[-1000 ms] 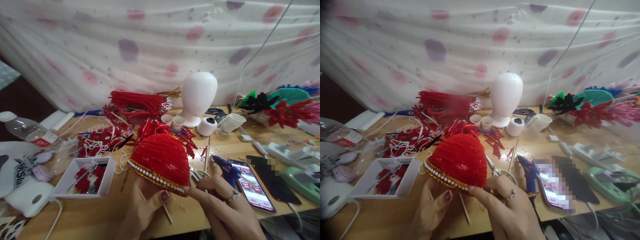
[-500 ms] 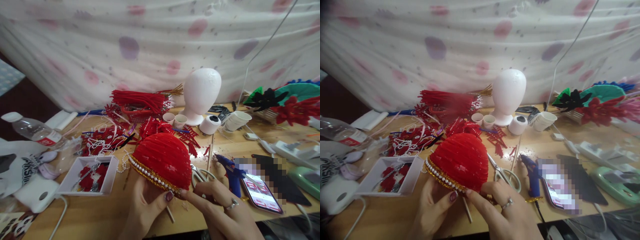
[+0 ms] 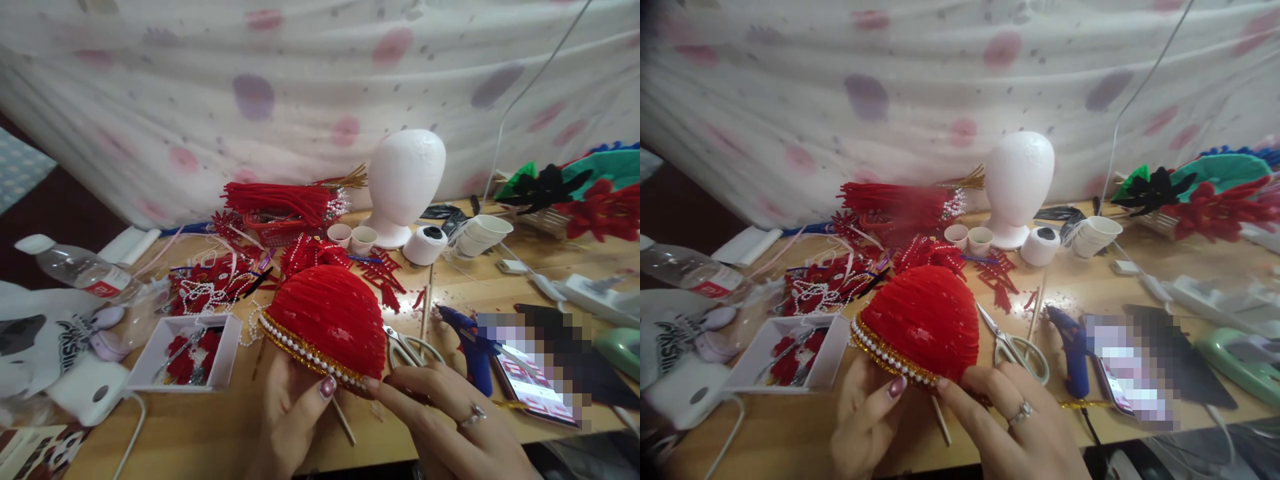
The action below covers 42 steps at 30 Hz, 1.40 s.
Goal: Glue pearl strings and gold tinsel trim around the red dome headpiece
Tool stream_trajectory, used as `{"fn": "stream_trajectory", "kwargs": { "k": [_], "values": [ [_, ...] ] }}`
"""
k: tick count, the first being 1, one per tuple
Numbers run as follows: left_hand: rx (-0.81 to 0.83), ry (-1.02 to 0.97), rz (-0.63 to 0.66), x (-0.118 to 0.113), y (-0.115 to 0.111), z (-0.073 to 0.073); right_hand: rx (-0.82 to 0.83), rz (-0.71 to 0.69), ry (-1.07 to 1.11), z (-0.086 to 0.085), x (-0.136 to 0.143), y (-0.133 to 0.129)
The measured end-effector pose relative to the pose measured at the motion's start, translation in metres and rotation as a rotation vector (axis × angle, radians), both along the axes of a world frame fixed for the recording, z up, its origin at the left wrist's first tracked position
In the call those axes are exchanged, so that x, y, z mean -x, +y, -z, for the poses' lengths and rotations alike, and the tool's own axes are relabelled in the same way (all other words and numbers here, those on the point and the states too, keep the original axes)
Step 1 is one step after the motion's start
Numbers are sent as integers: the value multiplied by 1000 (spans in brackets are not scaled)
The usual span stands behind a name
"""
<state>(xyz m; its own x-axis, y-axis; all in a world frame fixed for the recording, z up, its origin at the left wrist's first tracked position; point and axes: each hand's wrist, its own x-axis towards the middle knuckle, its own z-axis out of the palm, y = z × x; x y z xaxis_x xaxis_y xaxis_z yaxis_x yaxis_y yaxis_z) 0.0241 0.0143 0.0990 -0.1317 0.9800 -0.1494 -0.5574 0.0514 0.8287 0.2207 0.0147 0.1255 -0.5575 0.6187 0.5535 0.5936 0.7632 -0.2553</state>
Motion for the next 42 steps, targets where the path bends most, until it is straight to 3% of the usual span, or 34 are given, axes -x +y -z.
{"fn": "stream_trajectory", "kwargs": {
  "k": [4, 9, 17, 27, 42],
  "values": [
    [-76, -24, 35, 6, 2, 4, -41, -12, 39, 0, 2, 2],
    [-127, 38, -34, 10, 6, 5, -94, -22, 91, -2, 8, 5],
    [-116, 24, -231, 11, 16, -11, -46, 72, 101, 3, 9, 3],
    [-166, 19, -200, 14, 22, -9, -53, 62, 140, 5, 4, 11],
    [16, -77, -272, 15, 22, -18, -43, -7, 158, 0, 13, 22]
  ]
}}
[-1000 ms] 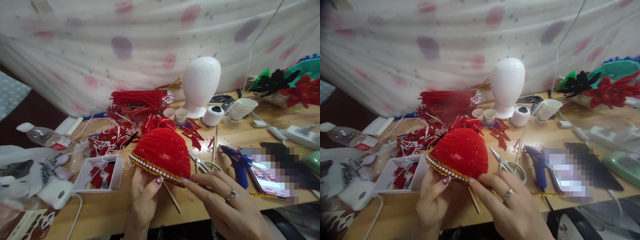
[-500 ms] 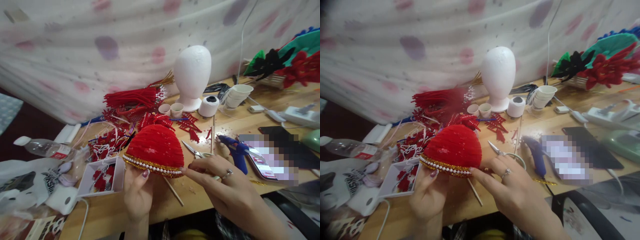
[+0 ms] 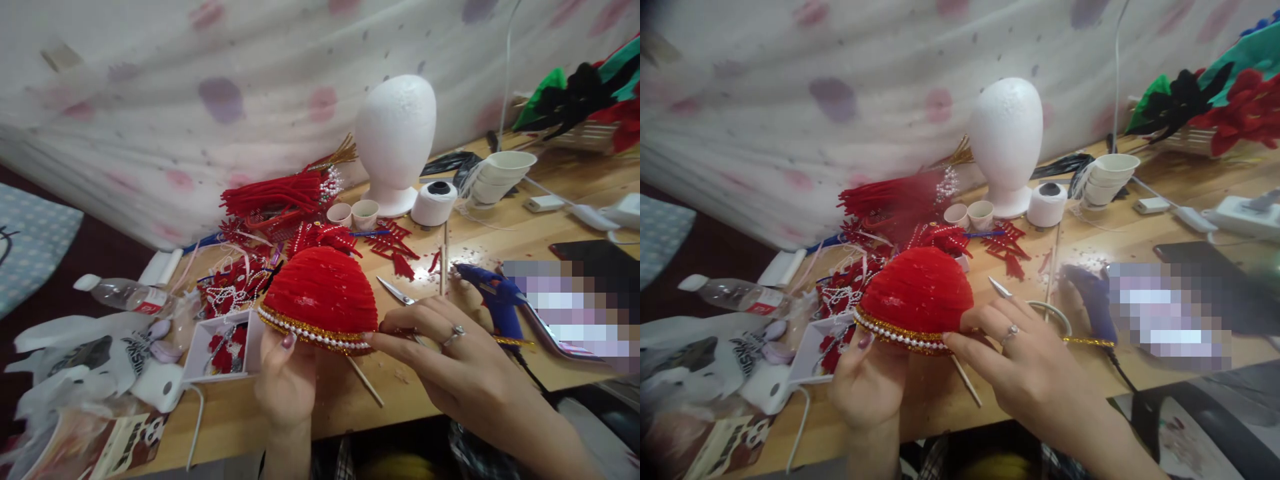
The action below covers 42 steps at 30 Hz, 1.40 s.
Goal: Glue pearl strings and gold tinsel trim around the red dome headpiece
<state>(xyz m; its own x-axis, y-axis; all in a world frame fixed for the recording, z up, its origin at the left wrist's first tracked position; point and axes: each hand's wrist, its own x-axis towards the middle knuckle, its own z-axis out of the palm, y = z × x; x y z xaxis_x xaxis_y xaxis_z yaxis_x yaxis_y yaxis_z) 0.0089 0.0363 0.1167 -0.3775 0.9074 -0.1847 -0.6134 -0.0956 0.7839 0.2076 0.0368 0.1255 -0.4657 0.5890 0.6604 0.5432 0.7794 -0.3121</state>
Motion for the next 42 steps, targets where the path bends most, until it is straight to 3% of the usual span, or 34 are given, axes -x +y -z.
{"fn": "stream_trajectory", "kwargs": {
  "k": [5, 12, 26, 42],
  "values": [
    [92, -52, -45, -2, 3, -9, 13, -35, -4, 5, -2, 0],
    [43, -82, -90, -8, -2, -9, -55, -17, -5, 11, -9, -2],
    [51, -79, -2, -14, -11, -2, -103, -22, -42, 19, -25, -4],
    [65, -42, 15, -18, -11, -7, -90, -27, -48, 28, -31, -4]
  ]
}}
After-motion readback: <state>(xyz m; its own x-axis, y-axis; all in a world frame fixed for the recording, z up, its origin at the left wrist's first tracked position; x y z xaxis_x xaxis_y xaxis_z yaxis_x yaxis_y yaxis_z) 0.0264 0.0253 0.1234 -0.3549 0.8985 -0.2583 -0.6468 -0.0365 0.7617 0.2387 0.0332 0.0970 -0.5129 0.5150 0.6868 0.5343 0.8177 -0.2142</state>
